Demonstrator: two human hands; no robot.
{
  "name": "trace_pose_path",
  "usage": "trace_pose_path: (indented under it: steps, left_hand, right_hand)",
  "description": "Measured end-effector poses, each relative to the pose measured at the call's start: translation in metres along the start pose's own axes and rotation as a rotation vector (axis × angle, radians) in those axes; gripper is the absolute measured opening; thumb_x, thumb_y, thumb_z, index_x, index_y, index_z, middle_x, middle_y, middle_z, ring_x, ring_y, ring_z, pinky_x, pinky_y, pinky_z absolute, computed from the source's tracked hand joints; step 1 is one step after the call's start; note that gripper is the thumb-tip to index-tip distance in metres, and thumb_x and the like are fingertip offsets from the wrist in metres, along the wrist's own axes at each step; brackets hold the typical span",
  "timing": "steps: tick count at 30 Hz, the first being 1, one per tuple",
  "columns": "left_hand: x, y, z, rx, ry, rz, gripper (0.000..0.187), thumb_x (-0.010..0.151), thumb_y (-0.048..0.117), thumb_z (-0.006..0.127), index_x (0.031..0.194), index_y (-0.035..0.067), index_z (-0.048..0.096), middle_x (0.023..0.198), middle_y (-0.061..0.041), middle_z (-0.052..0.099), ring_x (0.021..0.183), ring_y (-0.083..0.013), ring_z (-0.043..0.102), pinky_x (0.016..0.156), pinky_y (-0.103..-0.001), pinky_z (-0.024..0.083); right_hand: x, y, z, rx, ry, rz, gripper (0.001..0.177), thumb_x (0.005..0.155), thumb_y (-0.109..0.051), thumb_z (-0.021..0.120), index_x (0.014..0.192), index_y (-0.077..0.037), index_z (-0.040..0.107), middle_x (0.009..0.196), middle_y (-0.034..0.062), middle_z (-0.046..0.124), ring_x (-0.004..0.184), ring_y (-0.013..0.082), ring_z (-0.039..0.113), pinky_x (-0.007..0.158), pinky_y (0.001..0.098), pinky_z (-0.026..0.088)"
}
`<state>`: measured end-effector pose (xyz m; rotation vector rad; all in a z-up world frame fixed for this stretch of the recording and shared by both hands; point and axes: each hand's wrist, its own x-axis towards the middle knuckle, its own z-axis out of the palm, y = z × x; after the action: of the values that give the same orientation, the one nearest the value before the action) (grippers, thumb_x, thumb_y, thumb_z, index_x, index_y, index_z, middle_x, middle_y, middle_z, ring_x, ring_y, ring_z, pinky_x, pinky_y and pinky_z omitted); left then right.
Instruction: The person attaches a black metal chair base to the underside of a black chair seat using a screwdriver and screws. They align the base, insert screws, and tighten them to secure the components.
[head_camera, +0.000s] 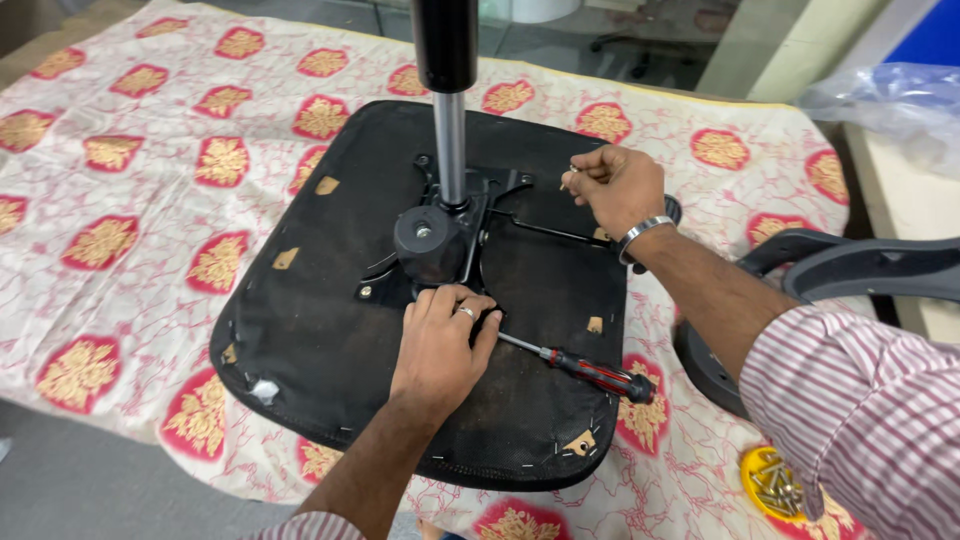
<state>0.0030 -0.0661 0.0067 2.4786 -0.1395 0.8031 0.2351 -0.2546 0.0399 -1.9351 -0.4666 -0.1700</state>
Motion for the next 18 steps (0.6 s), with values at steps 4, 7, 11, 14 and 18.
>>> trace_pose_path:
  steps: [4, 7, 11, 14, 18]
  left_hand:
    - [0.002, 0.003, 0.0, 0.055, -0.061, -0.009, 0.016, 0.093, 0.022, 0.073, 0.101, 0.009, 0.077, 0.103, -0.002, 0.066, 0.1, -0.0219, 0.06, 0.087, -0.041, 0.046]
    - [0.002, 0.005, 0.0, 0.072, -0.047, -0.002, 0.016, 0.092, 0.021, 0.073, 0.102, 0.009, 0.077, 0.102, -0.002, 0.067, 0.098, -0.0209, 0.06, 0.087, -0.04, 0.046]
    - [0.002, 0.004, 0.001, 0.091, -0.029, 0.012, 0.015, 0.091, 0.02, 0.074, 0.101, 0.009, 0.076, 0.103, -0.002, 0.067, 0.097, -0.0212, 0.061, 0.084, -0.039, 0.046]
    - [0.002, 0.004, 0.002, 0.087, -0.031, 0.018, 0.015, 0.091, 0.02, 0.074, 0.102, 0.009, 0.076, 0.103, -0.002, 0.067, 0.096, -0.0213, 0.061, 0.084, -0.039, 0.047]
    - [0.001, 0.003, 0.003, 0.099, -0.016, 0.031, 0.015, 0.09, 0.019, 0.074, 0.101, 0.009, 0.076, 0.103, -0.003, 0.067, 0.097, -0.0219, 0.061, 0.084, -0.039, 0.047]
  right_hand:
    - [0.036, 0.022, 0.02, -0.081, -0.062, -0.052, 0.018, 0.092, -0.001, 0.071, 0.11, 0.003, 0.072, 0.094, 0.0087, 0.079, 0.081, 0.0092, 0.077, 0.073, 0.0219, 0.064]
    - [0.057, 0.032, 0.036, -0.111, -0.118, -0.047, 0.018, 0.094, -0.003, 0.07, 0.111, 0.002, 0.072, 0.095, 0.0075, 0.08, 0.08, 0.0099, 0.077, 0.075, 0.0231, 0.062]
    - [0.069, 0.045, 0.052, -0.194, -0.16, -0.02, 0.02, 0.09, -0.005, 0.075, 0.11, -0.001, 0.075, 0.093, 0.0089, 0.079, 0.081, 0.0126, 0.076, 0.077, 0.0261, 0.061]
    - [0.071, 0.054, 0.055, -0.267, -0.166, -0.076, 0.02, 0.088, -0.006, 0.078, 0.108, -0.003, 0.076, 0.094, 0.0112, 0.079, 0.083, 0.0152, 0.077, 0.078, 0.0281, 0.061]
    - [0.068, 0.058, 0.061, -0.27, -0.127, -0.116, 0.018, 0.088, -0.006, 0.079, 0.106, -0.003, 0.077, 0.096, 0.0122, 0.079, 0.087, 0.0168, 0.077, 0.08, 0.0287, 0.06]
